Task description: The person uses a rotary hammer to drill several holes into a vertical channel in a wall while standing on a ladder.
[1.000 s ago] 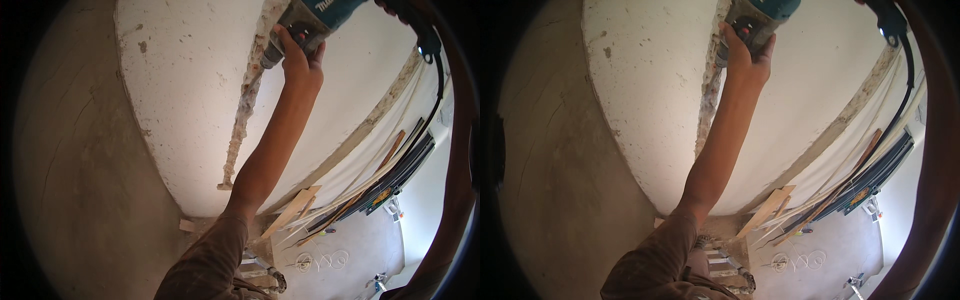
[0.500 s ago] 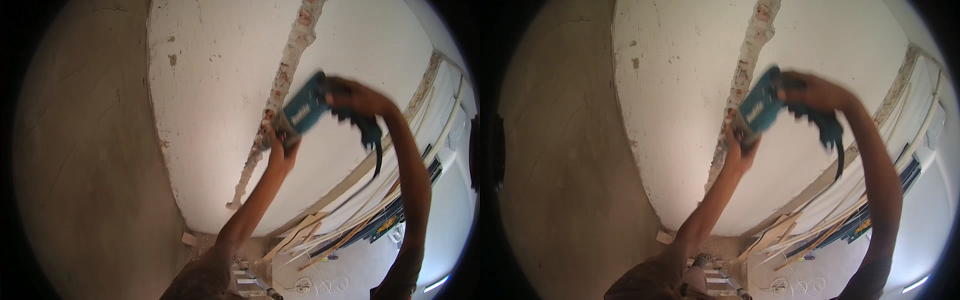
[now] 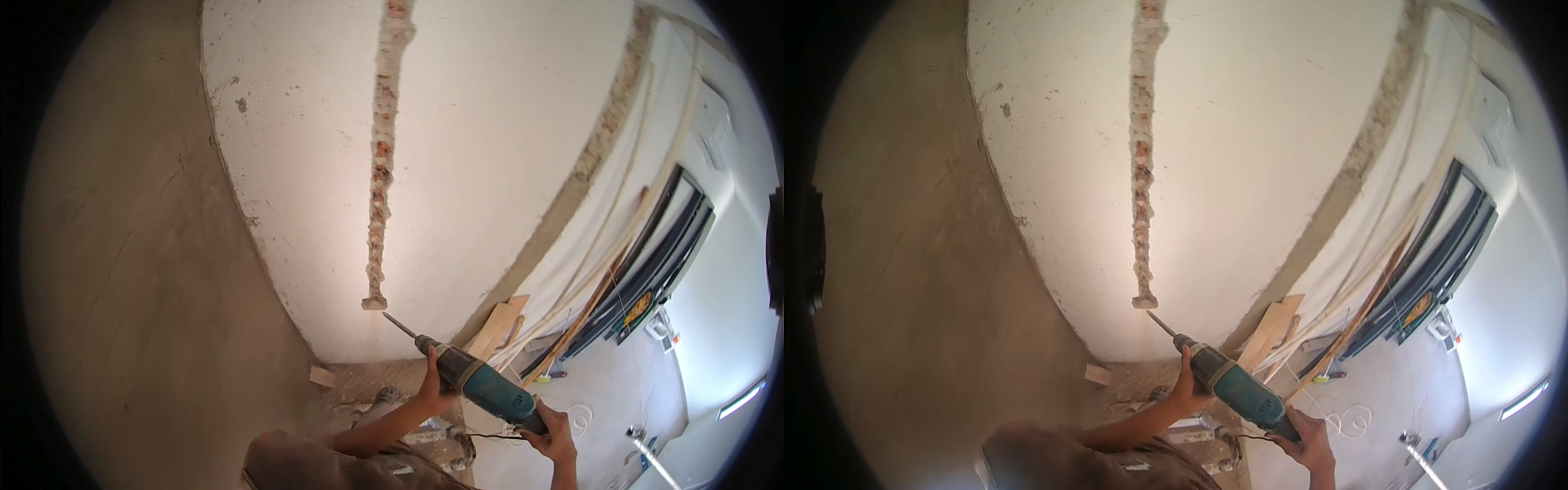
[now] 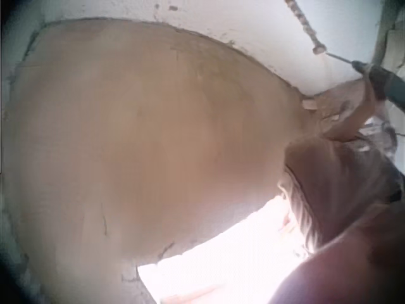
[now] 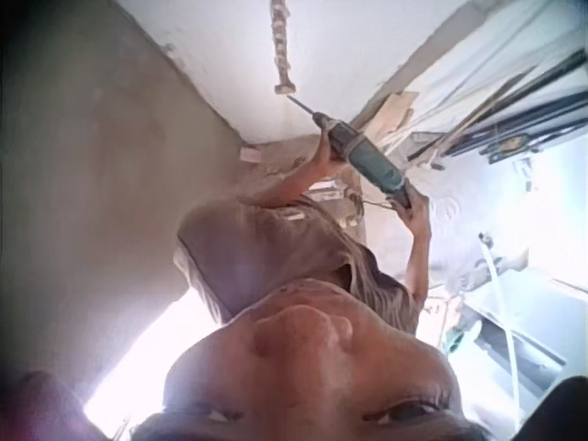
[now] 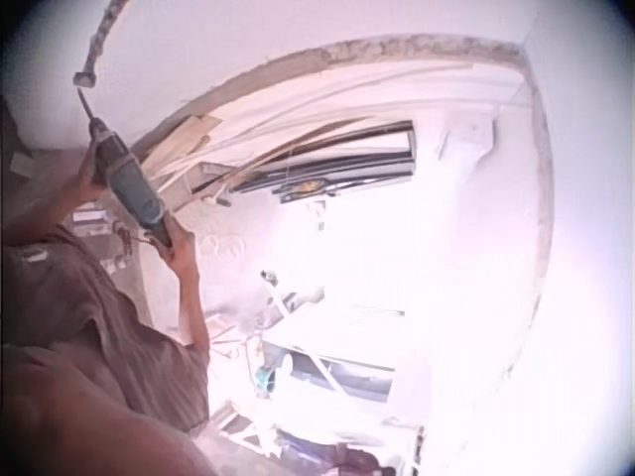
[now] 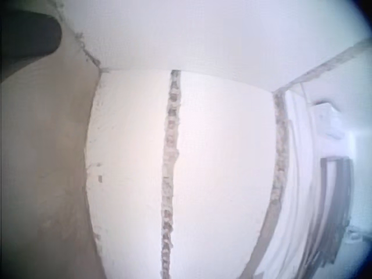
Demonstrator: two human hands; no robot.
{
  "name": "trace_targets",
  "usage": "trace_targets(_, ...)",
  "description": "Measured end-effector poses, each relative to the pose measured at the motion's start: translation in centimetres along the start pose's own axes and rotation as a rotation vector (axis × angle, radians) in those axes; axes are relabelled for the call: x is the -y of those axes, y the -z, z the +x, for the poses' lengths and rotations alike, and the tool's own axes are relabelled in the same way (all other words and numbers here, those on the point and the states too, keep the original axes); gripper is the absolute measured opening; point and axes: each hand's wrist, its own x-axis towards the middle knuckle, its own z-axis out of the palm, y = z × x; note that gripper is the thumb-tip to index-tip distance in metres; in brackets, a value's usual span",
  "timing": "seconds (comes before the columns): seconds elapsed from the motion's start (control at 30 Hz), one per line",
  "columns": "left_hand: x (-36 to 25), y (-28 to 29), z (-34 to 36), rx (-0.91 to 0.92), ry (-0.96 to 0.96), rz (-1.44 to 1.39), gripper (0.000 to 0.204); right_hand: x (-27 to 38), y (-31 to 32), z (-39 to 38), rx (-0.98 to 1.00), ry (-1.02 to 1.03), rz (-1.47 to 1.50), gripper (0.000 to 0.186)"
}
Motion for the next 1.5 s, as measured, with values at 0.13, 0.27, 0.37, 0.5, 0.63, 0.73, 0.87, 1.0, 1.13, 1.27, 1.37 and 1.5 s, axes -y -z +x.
trace_targets(0.13,2.5,0.4,-6.8,-0.124,0.101,0.19,0.071,-1.4,-3.2,-9.2,-0.094,0.064,0.116,0.079)
trace_targets(0.27,2.7,0.6,-11.5,-0.163,-0.009,0.274,0.07,0.4,-8.0,-13.8,-0.227,0.131,0.239,0.082)
trace_targets(0.37,2.0,0.3,-14.7,-0.111,-0.159,0.35,0.069,0.3,-11.4,-15.2,-0.306,0.144,0.314,0.081)
trace_targets(0.5,1.7,-0.9,-18.3,-0.065,-0.287,0.394,0.076,2.2,-12.2,-15.0,-0.204,0.007,0.453,0.08)
trace_targets(0.63,0.0,-1.0,-21.7,0.042,-0.458,0.439,0.08,4.7,-11.3,-12.0,-0.021,0.067,0.443,0.078)
trace_targets(0.73,-0.3,-2.1,-23.4,0.072,-0.622,0.549,0.082,4.8,-13.4,-10.8,-0.058,0.155,0.301,0.079)
trace_targets(0.87,-0.2,-4.3,-24.6,0.169,-0.686,0.693,0.088,5.8,-15.1,-10.3,-0.054,0.076,0.419,0.079)
trace_targets(1.0,-0.1,-4.8,-22.7,0.194,-0.747,0.739,0.088,1.2,-18.1,-9.9,0.006,0.057,0.547,0.085)
trace_targets(1.13,-2.6,-1.6,-25.0,0.057,-0.722,0.784,0.091,-7.9,-24.6,-12.5,0.183,-0.372,0.487,0.085)
trace_targets(1.27,-2.7,-1.2,-21.7,0.087,-0.72,0.879,0.093,-15.6,-28.4,-15.5,-0.093,-1.014,0.11,0.06)
trace_targets(1.37,-2.1,-2.5,-19.2,0.042,-0.613,0.96,0.094,-18.5,-32.7,-16.4,-0.018,-1.142,0.209,0.055)
trace_targets(1.5,-2.4,-2.9,-15.0,0.095,-0.496,0.938,0.096,-21.1,-34.7,-17.8,-0.168,-1.171,0.026,0.051)
